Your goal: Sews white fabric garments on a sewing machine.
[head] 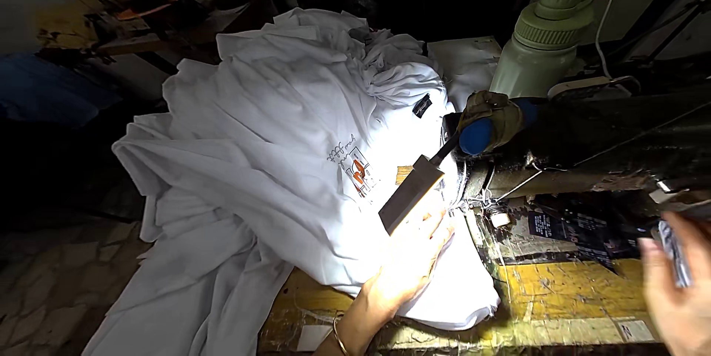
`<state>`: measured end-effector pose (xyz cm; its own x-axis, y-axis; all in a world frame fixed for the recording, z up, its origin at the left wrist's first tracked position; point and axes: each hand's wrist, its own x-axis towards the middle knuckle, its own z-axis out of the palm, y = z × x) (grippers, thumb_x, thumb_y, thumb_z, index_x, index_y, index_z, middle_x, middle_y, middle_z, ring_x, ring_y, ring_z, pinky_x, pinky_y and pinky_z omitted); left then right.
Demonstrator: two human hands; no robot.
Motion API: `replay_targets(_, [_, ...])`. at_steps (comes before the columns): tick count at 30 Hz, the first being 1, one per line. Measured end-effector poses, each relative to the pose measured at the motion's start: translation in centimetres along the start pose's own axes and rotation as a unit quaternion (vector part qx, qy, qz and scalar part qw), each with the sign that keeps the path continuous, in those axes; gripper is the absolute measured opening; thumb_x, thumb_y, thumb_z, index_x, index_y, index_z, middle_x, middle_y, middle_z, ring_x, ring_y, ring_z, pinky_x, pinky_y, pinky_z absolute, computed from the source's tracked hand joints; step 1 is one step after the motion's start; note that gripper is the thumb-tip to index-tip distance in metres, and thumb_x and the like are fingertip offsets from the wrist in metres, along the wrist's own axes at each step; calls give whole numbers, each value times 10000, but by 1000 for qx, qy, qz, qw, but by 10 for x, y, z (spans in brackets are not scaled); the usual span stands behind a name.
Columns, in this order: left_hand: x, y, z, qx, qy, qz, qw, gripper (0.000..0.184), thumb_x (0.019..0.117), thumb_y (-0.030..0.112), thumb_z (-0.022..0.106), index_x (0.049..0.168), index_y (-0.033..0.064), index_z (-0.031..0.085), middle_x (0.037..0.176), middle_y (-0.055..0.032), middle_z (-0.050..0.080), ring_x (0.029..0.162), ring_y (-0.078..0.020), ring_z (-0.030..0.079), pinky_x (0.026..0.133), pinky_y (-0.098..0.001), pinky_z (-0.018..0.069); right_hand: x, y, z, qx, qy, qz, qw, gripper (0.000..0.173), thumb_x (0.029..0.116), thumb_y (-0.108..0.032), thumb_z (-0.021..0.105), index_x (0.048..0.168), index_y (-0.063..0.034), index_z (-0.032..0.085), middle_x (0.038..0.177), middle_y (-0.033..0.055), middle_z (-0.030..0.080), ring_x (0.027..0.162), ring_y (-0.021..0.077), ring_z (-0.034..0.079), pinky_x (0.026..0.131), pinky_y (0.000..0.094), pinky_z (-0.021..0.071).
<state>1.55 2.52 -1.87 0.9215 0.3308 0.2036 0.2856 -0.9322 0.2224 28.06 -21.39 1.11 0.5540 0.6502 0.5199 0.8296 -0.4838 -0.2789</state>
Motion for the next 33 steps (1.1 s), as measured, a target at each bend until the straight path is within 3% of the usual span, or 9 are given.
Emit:
replay_targets(3, [-12,14,-22,-123,-8,5,992,455,972,204,528,1402,84,612,1421,-108,609,1352,-285,535,1110,-483,421,-19,-67,29,119,-37,-147,981,315,995,-138,553,1250,-83,728,1247,263,669,1137,434,648,952,553,527])
replay_targets(6, [-28,49,-34,-208,12,13,978,636,938,397,658,1432,13,543,1326,-112,669,1257,-246,606,1079,-438,465,-43,-106,53,198,-76,-243,947,228,1004,-166,555,1146,-207,729,1171,166,704,1098,294,673,963,415,536])
replay_targets(9, [-34,72,-3,-194,88,-42,976,601,864,278,730,1359,-36,597,1215,-150,713,1119,-274,686,987,-498,523,-40,-119,68,286,-42,-231,929,185,981,-121,522,962,-121,706,1038,129,685,1041,215,653,970,307,521])
replay_targets(11, [-43,69,4,-140,176,-127,966,338,827,169,720,1086,-49,742,967,-190,755,888,-346,744,819,-557,570,-29,-125,63,308,-20,-198,930,224,926,-76,527,972,-78,747,1003,129,700,1003,214,668,931,307,533])
replay_targets(14, [-53,50,-55,42,263,-169,949,363,768,177,691,1003,-99,710,952,-261,705,913,-433,692,863,-590,524,-16,-132,60,309,-12,-165,936,203,923,-97,570,945,-65,769,993,116,722,983,236,690,898,367,558])
replay_targets(21, [-84,99,-166,-91,-1,-94,991,395,994,300,606,1166,-50,670,974,-197,744,768,-338,707,728,-554,537,-33,-165,49,270,19,-248,930,159,904,-112,632,929,-81,785,968,139,740,999,309,699,949,472,534])
replay_targets(25, [-55,67,-113,-253,-58,-95,961,541,1058,456,407,1325,41,627,1203,-128,712,1047,-218,708,882,-465,575,-77,-169,39,278,72,-320,903,172,1012,-171,572,1017,-203,741,1018,53,727,1023,217,660,978,362,496])
replay_targets(29, [-65,33,-60,-167,-72,-388,904,545,1008,204,613,1442,-94,472,1395,-304,554,1333,-418,520,1114,-561,384,-98,-147,27,256,21,-314,914,201,976,-116,595,931,-174,782,917,33,757,968,209,692,992,364,497])
replay_targets(33, [-72,-35,-4,-43,154,-207,965,670,912,283,550,1429,-136,473,1525,-327,422,1435,-535,349,1192,-613,237,-111,-115,21,238,-89,-260,932,179,950,-52,618,999,-111,779,980,73,760,1036,247,705,973,427,538])
